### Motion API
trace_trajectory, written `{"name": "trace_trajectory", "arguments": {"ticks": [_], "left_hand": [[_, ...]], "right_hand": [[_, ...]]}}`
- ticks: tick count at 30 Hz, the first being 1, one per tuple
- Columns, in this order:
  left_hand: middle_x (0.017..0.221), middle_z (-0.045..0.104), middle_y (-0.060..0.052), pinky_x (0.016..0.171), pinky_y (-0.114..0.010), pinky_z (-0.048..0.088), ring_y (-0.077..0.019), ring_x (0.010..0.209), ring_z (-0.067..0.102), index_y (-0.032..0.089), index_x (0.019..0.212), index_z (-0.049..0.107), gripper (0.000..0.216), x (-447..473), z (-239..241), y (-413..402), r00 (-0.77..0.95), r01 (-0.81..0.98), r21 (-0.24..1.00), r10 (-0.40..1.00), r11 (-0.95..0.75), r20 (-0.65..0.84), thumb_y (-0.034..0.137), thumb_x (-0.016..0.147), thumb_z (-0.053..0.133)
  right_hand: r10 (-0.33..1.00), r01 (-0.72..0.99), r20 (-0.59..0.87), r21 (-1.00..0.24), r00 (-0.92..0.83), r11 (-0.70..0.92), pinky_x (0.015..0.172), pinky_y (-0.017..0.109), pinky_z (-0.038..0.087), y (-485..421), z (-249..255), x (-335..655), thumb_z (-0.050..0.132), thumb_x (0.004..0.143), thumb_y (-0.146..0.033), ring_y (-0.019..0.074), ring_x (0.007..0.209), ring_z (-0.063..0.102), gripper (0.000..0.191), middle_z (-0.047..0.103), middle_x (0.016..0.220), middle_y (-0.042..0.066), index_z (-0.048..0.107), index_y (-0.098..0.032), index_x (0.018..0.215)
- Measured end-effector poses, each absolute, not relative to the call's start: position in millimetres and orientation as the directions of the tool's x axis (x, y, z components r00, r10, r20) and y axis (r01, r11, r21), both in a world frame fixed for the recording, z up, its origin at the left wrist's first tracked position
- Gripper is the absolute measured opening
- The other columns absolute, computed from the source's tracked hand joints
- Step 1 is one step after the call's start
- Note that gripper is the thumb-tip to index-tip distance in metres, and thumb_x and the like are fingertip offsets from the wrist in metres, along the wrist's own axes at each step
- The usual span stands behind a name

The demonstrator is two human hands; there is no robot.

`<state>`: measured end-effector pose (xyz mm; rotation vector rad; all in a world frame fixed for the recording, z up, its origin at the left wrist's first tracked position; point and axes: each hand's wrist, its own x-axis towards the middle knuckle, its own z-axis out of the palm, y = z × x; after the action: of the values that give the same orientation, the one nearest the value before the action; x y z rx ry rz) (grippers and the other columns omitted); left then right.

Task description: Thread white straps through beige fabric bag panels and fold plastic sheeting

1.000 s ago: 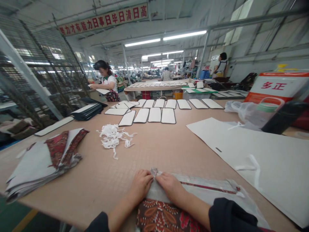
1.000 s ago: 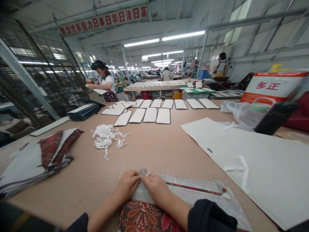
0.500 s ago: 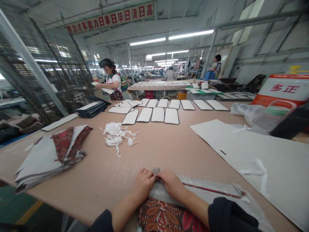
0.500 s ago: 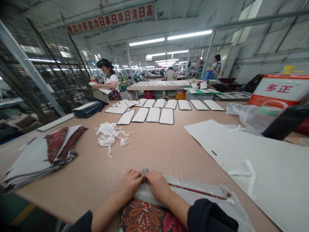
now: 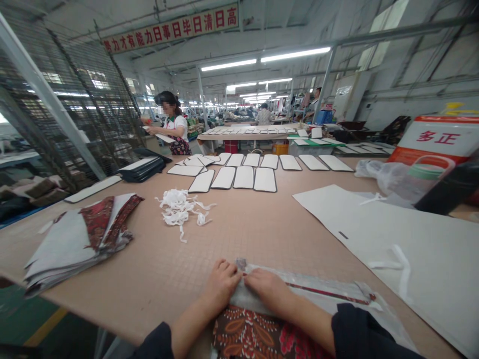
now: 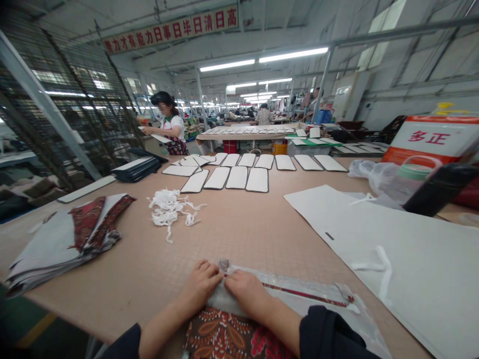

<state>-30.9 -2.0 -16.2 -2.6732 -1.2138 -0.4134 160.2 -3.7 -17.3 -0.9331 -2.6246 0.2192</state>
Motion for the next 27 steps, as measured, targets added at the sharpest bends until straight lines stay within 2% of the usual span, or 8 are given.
{"name": "trace_trajectory", "arguments": {"ticks": [4,8,11,14,17,21,24,27], "left_hand": [[0.087,0.058,-0.001,0.093,-0.038,0.029,-0.016,0.086,0.049,0.022,0.088,0.06,0.013,-30.9,-15.0,-2.8,0.611,0.768,-0.003,0.732,-0.64,0.3,0.017,0.083,0.049],[0.091,0.06,-0.001,0.085,-0.032,0.037,-0.0157,0.089,0.052,0.021,0.085,0.062,0.015,-33.0,-17.1,-1.3,0.482,0.804,0.227,0.826,-0.55,0.291,0.013,0.078,0.052],[0.097,0.059,-0.004,0.083,-0.031,0.041,-0.0171,0.093,0.052,0.02,0.096,0.06,0.023,-33.1,-17.8,-1.4,0.335,0.812,0.389,0.893,-0.435,0.299,0.016,0.075,0.053],[0.102,0.058,-0.007,0.085,-0.036,0.041,-0.0196,0.096,0.052,0.017,0.103,0.058,0.03,-29.4,-15.2,-2.9,0.196,0.804,0.489,0.928,-0.338,0.317,0.023,0.073,0.056],[0.097,0.061,-0.006,0.084,-0.035,0.041,-0.0194,0.094,0.053,0.018,0.087,0.061,0.016,-23.4,-11.2,-3.4,0.159,0.755,0.574,0.938,-0.317,0.308,0.024,0.073,0.056],[0.071,0.06,0.0,0.067,-0.026,0.041,-0.0146,0.072,0.054,0.016,0.07,0.06,0.01,-18.0,-13.4,1.9,0.114,0.671,0.712,0.978,-0.207,0.176,0.023,0.074,0.052],[0.061,0.057,0.002,0.059,-0.022,0.038,-0.0124,0.063,0.051,0.015,0.069,0.059,0.013,-18.2,-21.0,8.8,0.107,0.589,0.801,0.993,-0.105,0.051,0.024,0.073,0.052],[0.062,0.057,0.003,0.058,-0.022,0.037,-0.0122,0.062,0.051,0.015,0.074,0.06,0.011,-20.0,-27.0,13.1,0.073,0.603,0.795,0.997,-0.069,0.031,0.024,0.071,0.054]], "right_hand": [[0.859,0.755,0.167,-0.417,-0.485,0.507,0.074,0.027,0.042,8.1,-19.7,153.2,0.039,0.079,-0.007,0.018,0.085,0.055,0.021,0.062,0.088,0.006,0.057,-0.017,0.085],[0.908,0.783,0.089,-0.475,-0.41,0.401,0.077,0.028,0.041,16.7,-16.5,142.9,0.041,0.07,-0.004,0.0193,0.089,0.055,0.03,0.062,0.094,0.008,0.053,-0.016,0.096],[0.901,0.759,0.088,-0.508,-0.424,0.407,0.075,0.028,0.041,15.5,-13.3,141.8,0.041,0.07,-0.005,0.0199,0.087,0.055,0.03,0.062,0.09,0.009,0.054,-0.015,0.096],[0.871,0.673,0.179,-0.57,-0.458,0.471,0.076,0.028,0.042,9.0,-13.6,146.8,0.041,0.07,-0.005,0.0185,0.086,0.055,0.032,0.061,0.092,0.008,0.054,-0.015,0.098],[0.844,0.552,0.263,-0.659,-0.467,0.511,0.074,0.027,0.044,5.0,-16.3,152.8,0.043,0.07,-0.006,0.0167,0.081,0.054,0.035,0.059,0.091,0.006,0.051,-0.016,0.103],[0.874,0.469,0.295,-0.753,-0.386,0.462,0.079,0.029,0.043,12.6,-16.8,154.0,0.042,0.074,-0.008,0.0161,0.084,0.055,0.031,0.058,0.095,0.007,0.049,-0.017,0.103],[0.837,0.465,0.294,-0.723,-0.462,0.511,0.077,0.027,0.043,24.2,-16.4,149.8,0.039,0.075,-0.004,0.0145,0.082,0.055,0.027,0.059,0.091,0.005,0.052,-0.017,0.095],[0.76,0.493,0.323,-0.607,-0.564,0.624,0.075,0.026,0.042,35.3,-18.6,145.8,0.041,0.074,-0.004,0.0153,0.082,0.052,0.023,0.059,0.085,0.004,0.055,-0.017,0.085]]}}
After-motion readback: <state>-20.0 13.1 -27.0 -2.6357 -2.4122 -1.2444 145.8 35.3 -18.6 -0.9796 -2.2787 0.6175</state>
